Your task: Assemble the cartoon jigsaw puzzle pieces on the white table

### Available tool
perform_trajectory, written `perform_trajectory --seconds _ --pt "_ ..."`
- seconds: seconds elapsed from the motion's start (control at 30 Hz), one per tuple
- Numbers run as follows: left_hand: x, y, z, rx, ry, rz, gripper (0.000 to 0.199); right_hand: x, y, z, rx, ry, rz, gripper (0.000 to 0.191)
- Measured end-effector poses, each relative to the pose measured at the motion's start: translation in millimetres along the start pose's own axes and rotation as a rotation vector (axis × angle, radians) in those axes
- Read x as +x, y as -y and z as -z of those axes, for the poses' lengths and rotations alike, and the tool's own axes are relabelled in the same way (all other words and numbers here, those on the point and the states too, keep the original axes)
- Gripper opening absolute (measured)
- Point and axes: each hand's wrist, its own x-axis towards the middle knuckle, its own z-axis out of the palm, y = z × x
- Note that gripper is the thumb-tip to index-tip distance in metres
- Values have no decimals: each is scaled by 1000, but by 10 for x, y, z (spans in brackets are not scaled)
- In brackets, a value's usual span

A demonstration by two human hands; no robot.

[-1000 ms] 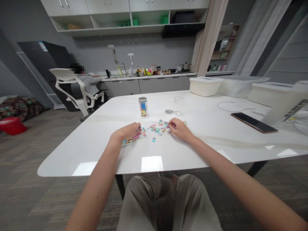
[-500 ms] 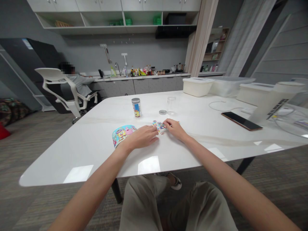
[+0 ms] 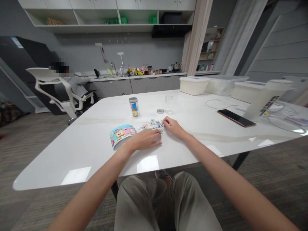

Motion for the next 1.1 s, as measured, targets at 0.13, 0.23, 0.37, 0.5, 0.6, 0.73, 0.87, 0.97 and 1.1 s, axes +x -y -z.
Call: perform_trajectory --seconds 0.13,0.23,0.37,0.5,0.6,0.73,0.87,0.97,1.1 --pt "6 60 -7 -86 4 12 26 -9 -2 11 -79 84 86 13" --pt "7 104 -10 -138 -11 8 22 -34 36 41 -174 157 154 18" --pt "-5 128 -19 -170 -16 40 23 -57 109 80 -237 197 141 14" --pt "-13 124 -26 -230 -37 72 22 -57 145 99 -235 221 142 10" --pt "-16 122 -32 -242 -42 78 23 -55 149 105 -221 235 155 7" --pt "-27 141 -48 -229 -54 57 23 -53 163 115 -193 241 155 7" --pt "-28 171 -58 -205 -109 53 24 -48 193 131 -179 239 151 9" --pt "-20 182 -52 -193 -109 31 24 -51 206 141 -178 216 146 8" --pt "-20 187 -49 -196 -98 12 24 -63 197 153 -153 204 148 6"
